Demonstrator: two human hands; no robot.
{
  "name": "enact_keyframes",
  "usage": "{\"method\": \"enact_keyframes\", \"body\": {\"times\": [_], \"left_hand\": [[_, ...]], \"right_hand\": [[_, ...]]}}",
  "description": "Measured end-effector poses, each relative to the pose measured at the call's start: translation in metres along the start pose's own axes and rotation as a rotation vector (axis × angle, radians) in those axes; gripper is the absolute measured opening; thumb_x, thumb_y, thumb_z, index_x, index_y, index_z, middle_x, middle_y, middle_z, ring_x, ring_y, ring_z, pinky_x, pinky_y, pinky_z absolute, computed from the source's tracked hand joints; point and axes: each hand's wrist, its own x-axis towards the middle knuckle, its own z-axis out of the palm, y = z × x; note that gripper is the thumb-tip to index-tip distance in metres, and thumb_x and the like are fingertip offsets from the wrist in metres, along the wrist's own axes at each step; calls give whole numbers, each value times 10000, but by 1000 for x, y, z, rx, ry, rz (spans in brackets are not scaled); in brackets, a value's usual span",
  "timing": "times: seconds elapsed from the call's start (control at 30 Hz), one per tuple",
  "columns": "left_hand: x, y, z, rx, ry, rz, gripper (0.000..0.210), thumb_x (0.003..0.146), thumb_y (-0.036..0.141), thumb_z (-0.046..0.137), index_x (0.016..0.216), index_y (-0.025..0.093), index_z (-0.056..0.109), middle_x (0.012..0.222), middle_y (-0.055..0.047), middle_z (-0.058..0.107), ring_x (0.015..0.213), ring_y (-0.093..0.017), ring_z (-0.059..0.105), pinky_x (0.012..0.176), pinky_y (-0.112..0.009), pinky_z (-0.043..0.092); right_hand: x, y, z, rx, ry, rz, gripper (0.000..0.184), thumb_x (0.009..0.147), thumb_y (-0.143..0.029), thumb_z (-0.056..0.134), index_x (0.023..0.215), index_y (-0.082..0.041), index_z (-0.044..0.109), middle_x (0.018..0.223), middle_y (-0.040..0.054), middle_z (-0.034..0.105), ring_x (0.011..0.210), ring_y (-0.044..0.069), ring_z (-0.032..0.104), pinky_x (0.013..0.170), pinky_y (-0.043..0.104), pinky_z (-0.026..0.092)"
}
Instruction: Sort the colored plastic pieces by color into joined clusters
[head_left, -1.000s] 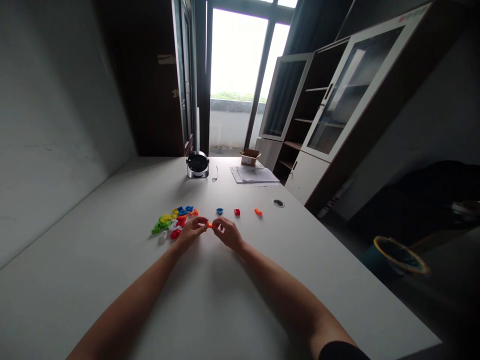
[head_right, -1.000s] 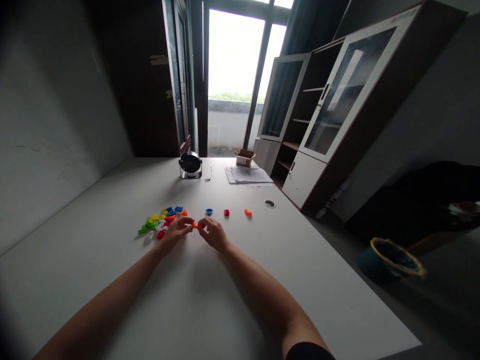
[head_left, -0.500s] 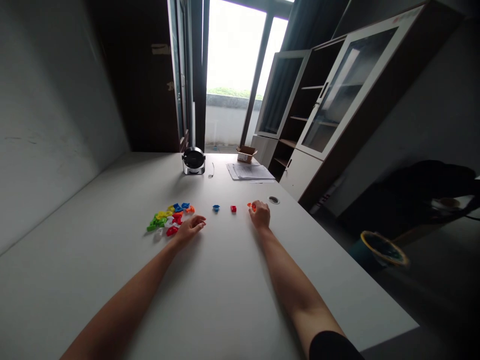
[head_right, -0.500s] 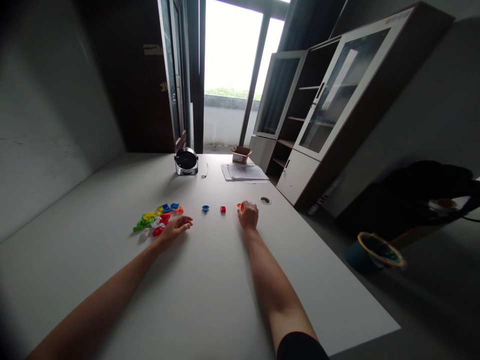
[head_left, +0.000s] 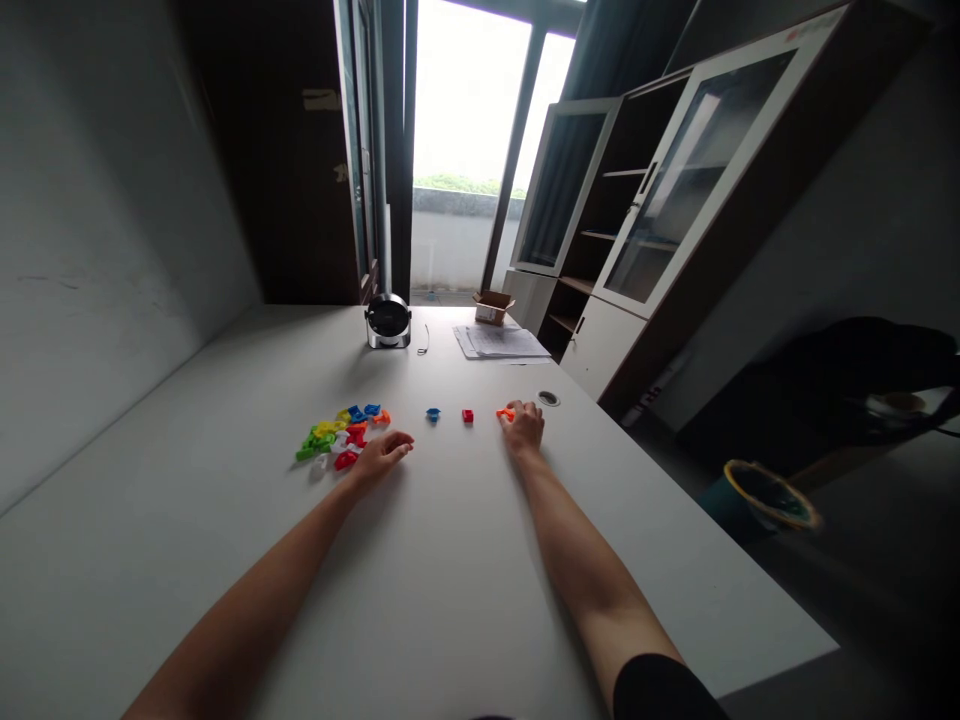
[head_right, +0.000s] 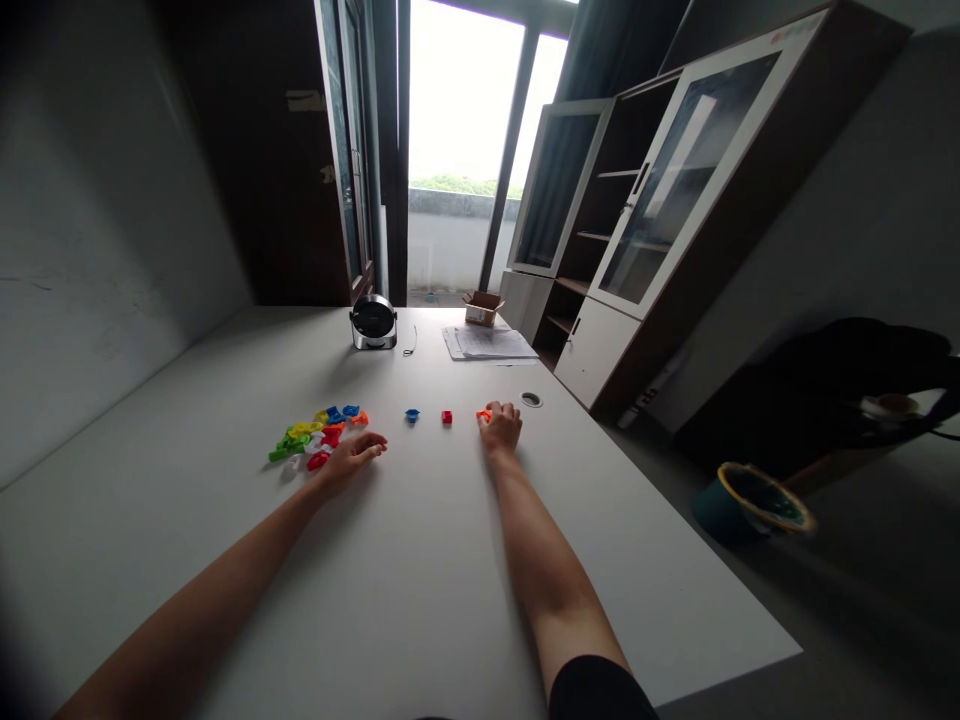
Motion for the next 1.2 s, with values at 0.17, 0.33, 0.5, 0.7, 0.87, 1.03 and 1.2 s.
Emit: {"method": "enact_keyframes", "body": {"times": [0.17, 0.33, 0.5, 0.7, 0.87, 1.03, 1.2], "left_hand": [[-1, 2, 0, 22, 3, -1, 318, 853, 438, 645, 1020, 183, 734, 1015, -98, 738, 949, -240, 677, 829, -347, 533], [-2, 7, 0, 55, -18, -7, 312, 856, 436, 637, 1016, 187, 736, 1021, -96, 738, 949, -246, 677, 815, -344, 533], [-3, 9, 0, 54, -9, -5, 302, 867, 421, 623, 1029, 190, 732, 1030, -94, 740, 959, -247, 678, 829, -348, 530], [-2, 4, 0, 132, 46, 29, 264, 876, 387, 597, 997, 200, 739, 985, -80, 737, 907, -242, 671, 816, -356, 523], [-3, -1, -8, 400, 229, 115, 170, 856, 297, 603, 915, 223, 745, 1018, -85, 706, 1023, -289, 622, 988, -436, 464], [-4, -4, -14, 724, 259, 152, 265, 858, 259, 597, 1095, 232, 712, 1317, -94, 616, 1309, -321, 473, 1176, -480, 310], [-2, -12, -18, 966, 188, 81, 428, 894, 318, 581, 1316, 250, 605, 1515, -84, 480, 1474, -318, 279, 1221, -519, 202]], "right_hand": [[3, 6, 7, 89, -40, 78, 344, 851, -366, 654, 1156, -207, 658, 1103, 112, 568, 1030, 258, 504, 887, 327, 394], [4, 10, 15, 125, -50, 43, 282, 848, -305, 642, 1109, -201, 673, 1080, 105, 563, 997, 241, 521, 893, 309, 409], [4, 13, 18, 116, -36, 45, 244, 842, -267, 640, 1073, -197, 678, 1060, 105, 561, 1002, 243, 519, 893, 307, 415], [5, 13, 17, 78, -17, 99, 265, 843, -276, 646, 1094, -193, 674, 1062, 116, 554, 1017, 260, 513, 885, 317, 419], [4, 10, 11, 96, -8, 137, 295, 839, -320, 657, 1108, -198, 672, 1088, 123, 555, 1014, 271, 516, 882, 337, 416], [4, 5, 2, 162, 86, 231, 307, 836, -388, 639, 1062, -186, 682, 1122, 138, 560, 1044, 303, 505, 917, 401, 408], [-4, -20, -5, 290, 157, 89, 231, 858, -296, 548, 983, -171, 696, 1083, 133, 582, 1028, 286, 508, 947, 411, 408]]}}
